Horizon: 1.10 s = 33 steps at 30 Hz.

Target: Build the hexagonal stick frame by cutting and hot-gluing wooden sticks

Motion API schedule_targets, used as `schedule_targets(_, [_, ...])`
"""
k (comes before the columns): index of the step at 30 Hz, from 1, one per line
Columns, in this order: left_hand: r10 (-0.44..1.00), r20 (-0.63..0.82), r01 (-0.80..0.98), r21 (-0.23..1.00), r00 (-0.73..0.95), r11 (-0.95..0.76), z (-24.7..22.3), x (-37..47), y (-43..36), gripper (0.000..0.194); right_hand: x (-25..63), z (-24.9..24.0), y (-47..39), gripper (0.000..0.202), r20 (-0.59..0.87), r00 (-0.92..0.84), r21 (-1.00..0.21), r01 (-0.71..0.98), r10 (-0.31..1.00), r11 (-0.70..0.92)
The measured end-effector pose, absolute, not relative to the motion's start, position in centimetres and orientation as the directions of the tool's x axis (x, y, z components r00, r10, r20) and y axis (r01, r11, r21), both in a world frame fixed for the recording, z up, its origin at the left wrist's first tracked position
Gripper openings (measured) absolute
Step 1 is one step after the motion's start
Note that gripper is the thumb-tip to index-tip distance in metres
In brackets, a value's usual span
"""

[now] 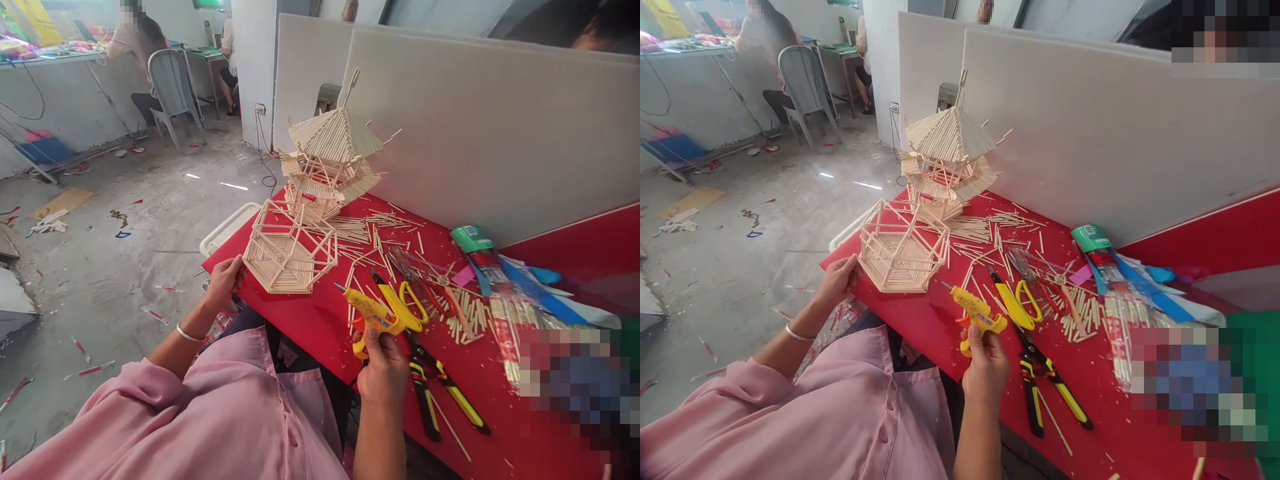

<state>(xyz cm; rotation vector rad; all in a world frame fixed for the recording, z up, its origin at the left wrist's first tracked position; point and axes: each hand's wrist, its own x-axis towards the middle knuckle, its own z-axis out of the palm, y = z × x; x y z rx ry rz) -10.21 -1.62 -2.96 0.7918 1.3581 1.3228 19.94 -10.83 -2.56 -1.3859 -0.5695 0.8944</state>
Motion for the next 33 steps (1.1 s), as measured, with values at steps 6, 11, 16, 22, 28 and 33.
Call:
schedule_targets(6, [0.936, -0.049, 0.246, 0.959, -0.348, 0.142, -3.8, -11.0, -1.9, 0.042, 19.6, -3.6, -13.0, 0.043, -0.071, 0.491, -0.997, -0.037, 0.868, -0.06])
schedule_targets(11, [0.927, 0.086, 0.417, 0.905, -0.364, 0.08, -4.6, -11.1, -3.1, 0.034, 16.9, -3.5, -14.6, 0.025, 0.192, 0.191, -0.915, 0.389, 0.963, 0.105])
schedule_targets(16, [0.955, 0.057, 0.327, 0.944, -0.291, 0.044, -6.1, -11.0, -5.7, 0.031, 13.8, -3.9, -14.9, 0.03, 0.436, -0.051, -0.67, 0.648, 0.898, 0.362])
schedule_targets(22, [0.974, 0.203, 0.444, 0.885, -0.096, -0.141, -6.7, -10.4, -9.1, 0.023, 13.1, -4.9, -16.0, 0.037, 0.496, -0.115, -0.549, 0.727, 0.861, 0.413])
schedule_targets(28, [0.998, -0.008, 0.413, 0.91, 0.066, -0.02, -7.6, -9.8, -10.0, 0.028, 11.4, -4.9, -16.0, 0.039, 0.551, -0.136, -0.411, 0.814, 0.823, 0.41])
schedule_targets(33, [0.972, -0.014, 0.435, 0.896, 0.235, -0.092, -10.1, -9.4, -10.8, 0.021, 8.3, -4.5, -15.3, 0.038, 0.564, -0.175, -0.397, 0.799, 0.807, 0.451])
